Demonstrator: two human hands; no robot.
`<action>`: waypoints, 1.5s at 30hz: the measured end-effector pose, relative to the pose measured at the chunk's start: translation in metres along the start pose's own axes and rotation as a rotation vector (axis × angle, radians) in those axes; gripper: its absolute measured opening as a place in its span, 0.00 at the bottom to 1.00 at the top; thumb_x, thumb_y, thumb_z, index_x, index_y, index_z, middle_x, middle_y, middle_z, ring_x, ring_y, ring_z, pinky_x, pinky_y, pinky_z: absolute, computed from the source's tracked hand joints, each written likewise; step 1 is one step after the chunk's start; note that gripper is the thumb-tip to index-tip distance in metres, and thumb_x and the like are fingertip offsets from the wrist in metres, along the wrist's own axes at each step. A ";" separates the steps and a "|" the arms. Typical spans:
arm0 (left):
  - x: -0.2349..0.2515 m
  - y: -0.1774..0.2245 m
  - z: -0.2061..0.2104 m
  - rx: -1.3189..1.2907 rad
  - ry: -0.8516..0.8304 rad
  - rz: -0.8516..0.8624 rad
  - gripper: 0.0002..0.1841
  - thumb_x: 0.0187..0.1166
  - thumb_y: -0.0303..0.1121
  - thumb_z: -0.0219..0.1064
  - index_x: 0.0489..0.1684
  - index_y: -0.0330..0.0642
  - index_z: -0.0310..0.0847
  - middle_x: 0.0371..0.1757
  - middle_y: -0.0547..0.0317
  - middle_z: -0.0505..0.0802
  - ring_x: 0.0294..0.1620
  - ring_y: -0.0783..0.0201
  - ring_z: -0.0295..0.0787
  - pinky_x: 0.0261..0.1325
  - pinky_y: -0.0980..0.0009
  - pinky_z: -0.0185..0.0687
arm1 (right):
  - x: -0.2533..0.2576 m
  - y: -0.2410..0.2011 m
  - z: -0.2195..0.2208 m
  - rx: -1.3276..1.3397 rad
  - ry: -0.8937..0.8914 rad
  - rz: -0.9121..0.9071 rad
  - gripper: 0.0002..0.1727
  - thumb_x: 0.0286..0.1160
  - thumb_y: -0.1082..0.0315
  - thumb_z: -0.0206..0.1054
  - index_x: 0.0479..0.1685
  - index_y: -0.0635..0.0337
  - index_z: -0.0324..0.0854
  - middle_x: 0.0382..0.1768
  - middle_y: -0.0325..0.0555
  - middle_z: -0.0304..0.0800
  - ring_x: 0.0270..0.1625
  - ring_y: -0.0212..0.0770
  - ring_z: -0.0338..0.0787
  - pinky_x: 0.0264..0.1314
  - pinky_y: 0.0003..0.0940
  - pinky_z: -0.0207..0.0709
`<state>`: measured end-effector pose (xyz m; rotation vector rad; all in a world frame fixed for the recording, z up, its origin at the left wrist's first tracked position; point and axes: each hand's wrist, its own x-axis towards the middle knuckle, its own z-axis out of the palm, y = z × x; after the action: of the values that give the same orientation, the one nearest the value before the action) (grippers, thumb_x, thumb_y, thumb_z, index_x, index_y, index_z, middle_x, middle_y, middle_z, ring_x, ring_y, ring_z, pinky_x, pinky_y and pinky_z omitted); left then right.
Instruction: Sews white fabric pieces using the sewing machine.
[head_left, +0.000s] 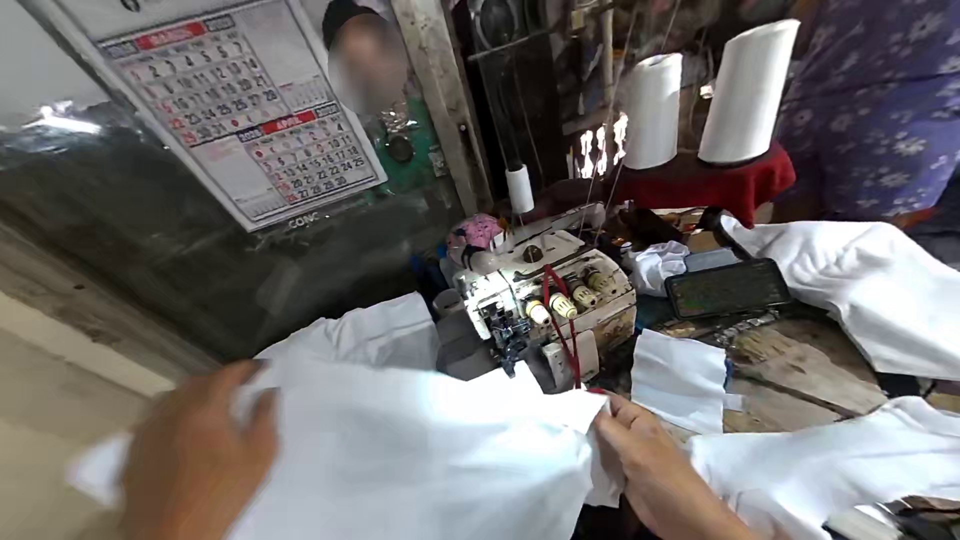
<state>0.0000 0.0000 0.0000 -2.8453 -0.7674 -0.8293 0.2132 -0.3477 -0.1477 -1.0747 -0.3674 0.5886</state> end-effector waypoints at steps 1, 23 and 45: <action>-0.003 0.042 0.016 -0.090 -0.005 0.121 0.22 0.83 0.45 0.61 0.65 0.40 0.86 0.62 0.41 0.91 0.67 0.39 0.86 0.69 0.33 0.76 | 0.000 0.001 0.003 0.026 -0.017 0.017 0.16 0.89 0.65 0.59 0.63 0.67 0.81 0.44 0.53 0.93 0.44 0.43 0.94 0.50 0.41 0.90; -0.031 0.165 0.069 -1.042 -0.541 0.337 0.13 0.85 0.44 0.66 0.44 0.45 0.91 0.41 0.64 0.94 0.46 0.68 0.91 0.54 0.67 0.88 | -0.032 -0.001 0.021 -0.574 -0.348 -0.448 0.20 0.90 0.63 0.59 0.74 0.65 0.73 0.46 0.45 0.93 0.43 0.33 0.93 0.48 0.33 0.90; 0.004 0.167 0.122 -0.507 -0.157 0.208 0.11 0.81 0.52 0.66 0.39 0.62 0.90 0.32 0.80 0.88 0.32 0.78 0.84 0.37 0.71 0.84 | -0.014 0.040 -0.014 -0.782 -0.190 -0.203 0.18 0.86 0.49 0.62 0.43 0.53 0.89 0.38 0.38 0.88 0.36 0.33 0.88 0.39 0.34 0.87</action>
<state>0.1431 -0.1186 -0.0911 -3.3898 -0.2887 -0.8814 0.1992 -0.3526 -0.1900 -1.7042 -0.9087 0.3623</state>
